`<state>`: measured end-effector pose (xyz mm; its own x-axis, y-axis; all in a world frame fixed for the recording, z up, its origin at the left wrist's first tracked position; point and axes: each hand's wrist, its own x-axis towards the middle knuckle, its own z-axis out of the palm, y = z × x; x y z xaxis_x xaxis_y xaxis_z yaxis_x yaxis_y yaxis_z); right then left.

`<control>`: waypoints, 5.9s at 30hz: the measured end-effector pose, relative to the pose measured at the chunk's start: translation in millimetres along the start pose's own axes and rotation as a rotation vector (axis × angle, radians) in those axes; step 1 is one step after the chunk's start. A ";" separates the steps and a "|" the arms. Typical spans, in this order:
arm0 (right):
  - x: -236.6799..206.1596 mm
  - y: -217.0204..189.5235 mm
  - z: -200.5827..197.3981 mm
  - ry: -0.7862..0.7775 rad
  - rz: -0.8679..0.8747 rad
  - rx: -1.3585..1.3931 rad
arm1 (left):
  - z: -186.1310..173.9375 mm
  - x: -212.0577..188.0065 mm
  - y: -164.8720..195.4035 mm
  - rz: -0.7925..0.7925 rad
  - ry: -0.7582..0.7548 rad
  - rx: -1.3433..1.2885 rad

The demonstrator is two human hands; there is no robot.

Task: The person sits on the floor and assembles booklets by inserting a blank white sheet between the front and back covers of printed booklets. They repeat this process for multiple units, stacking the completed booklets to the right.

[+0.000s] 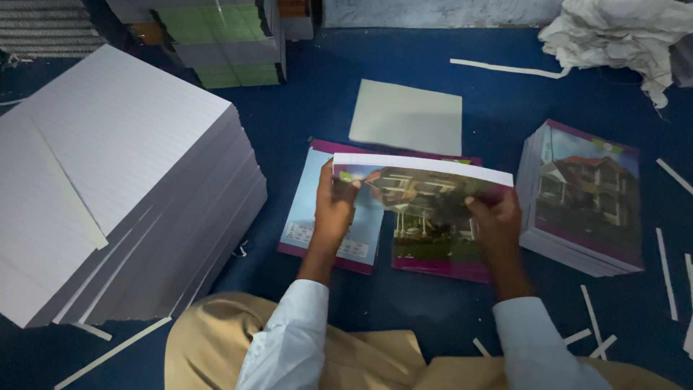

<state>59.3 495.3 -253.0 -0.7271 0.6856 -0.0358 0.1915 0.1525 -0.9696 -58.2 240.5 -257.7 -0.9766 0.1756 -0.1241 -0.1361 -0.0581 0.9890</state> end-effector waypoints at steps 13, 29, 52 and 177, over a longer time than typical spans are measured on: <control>5.4 1.5 3.7 -0.005 -0.094 0.001 | 3.5 -6.7 10.8 -0.006 0.017 0.061; 15.1 20.9 4.8 -0.020 -0.121 0.050 | 6.4 -10.8 15.4 -0.066 0.042 0.020; 13.1 13.0 0.6 0.040 -0.712 -0.532 | 5.5 -9.2 24.6 -0.098 0.028 0.070; 22.9 -154.1 -4.4 -0.540 -0.377 -0.482 | 12.4 7.6 -12.8 -0.032 -0.020 -0.297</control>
<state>16.0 490.7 -103.4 -0.9933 0.1078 0.0407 0.0436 0.6782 -0.7336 -61.8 254.8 -270.3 -0.9678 0.2015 -0.1506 -0.2129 -0.3369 0.9172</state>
